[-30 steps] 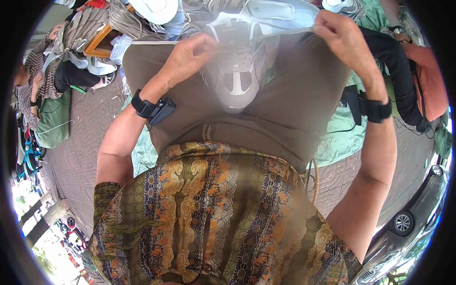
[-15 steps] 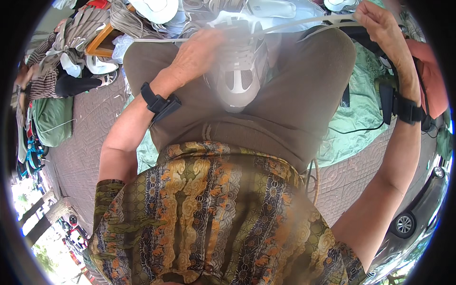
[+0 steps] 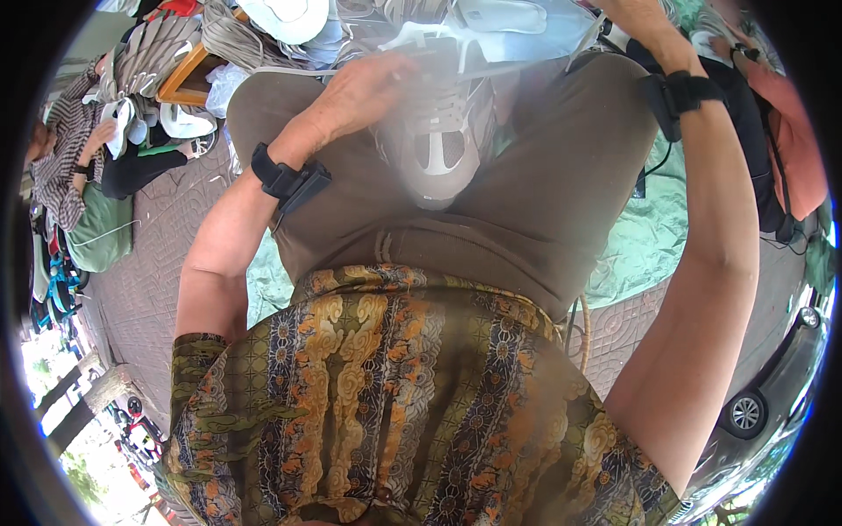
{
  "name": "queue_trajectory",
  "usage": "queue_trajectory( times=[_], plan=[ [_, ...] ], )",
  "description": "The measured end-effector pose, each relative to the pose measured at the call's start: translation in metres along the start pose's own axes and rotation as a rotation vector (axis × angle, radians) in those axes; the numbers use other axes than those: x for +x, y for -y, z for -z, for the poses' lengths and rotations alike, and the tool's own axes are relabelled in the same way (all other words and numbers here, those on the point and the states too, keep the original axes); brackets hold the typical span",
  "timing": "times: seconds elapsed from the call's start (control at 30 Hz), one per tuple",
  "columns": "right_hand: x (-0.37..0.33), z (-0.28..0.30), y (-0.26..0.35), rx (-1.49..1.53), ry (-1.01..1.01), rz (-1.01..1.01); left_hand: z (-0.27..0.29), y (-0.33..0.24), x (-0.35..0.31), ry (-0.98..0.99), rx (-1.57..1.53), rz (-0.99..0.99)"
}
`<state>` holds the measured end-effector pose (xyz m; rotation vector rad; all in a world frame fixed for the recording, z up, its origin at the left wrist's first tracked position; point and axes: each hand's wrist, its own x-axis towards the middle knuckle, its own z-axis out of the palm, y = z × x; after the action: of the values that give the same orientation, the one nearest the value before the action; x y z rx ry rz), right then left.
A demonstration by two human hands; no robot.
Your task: The person sits cross-legged on a mat and laces a single grey Reebok sneaker resting on their lap. They repeatedly thread the laces through the eyelets, pull them tight, and adjust the fit by hand.
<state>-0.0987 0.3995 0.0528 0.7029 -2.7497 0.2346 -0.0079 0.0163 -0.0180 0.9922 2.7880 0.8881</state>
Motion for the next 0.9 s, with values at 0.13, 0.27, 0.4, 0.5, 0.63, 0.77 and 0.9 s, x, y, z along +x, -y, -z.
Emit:
queue_trajectory(
  times=[0.13, 0.27, 0.4, 0.5, 0.63, 0.77, 0.9],
  plan=[
    [-0.019, -0.011, 0.093, 0.376, -0.053, 0.157, -0.002, -0.004, 0.002, -0.027, -0.001, 0.054],
    [-0.058, -0.042, 0.169, 0.323, 0.12, 0.268, -0.004, 0.001, 0.001, -0.028, 0.09, 0.013],
    [-0.058, -0.07, 0.177, 0.344, 0.139, 0.2, 0.0, -0.004, 0.008, -0.109, 0.116, -0.088],
    [-0.052, -0.076, 0.183, 0.241, 0.177, 0.226, 0.006, -0.01, 0.01, -0.122, 0.144, -0.116],
    [-0.048, -0.081, 0.189, 0.19, 0.121, 0.298, -0.001, 0.004, 0.011, -0.126, 0.078, -0.071],
    [-0.046, -0.09, 0.194, 0.194, 0.153, 0.267, -0.006, 0.009, 0.007, -0.182, 0.063, -0.088],
    [-0.053, -0.081, 0.203, 0.381, 0.267, 0.18, -0.009, 0.012, 0.006, -0.142, 0.024, -0.077]
  ],
)
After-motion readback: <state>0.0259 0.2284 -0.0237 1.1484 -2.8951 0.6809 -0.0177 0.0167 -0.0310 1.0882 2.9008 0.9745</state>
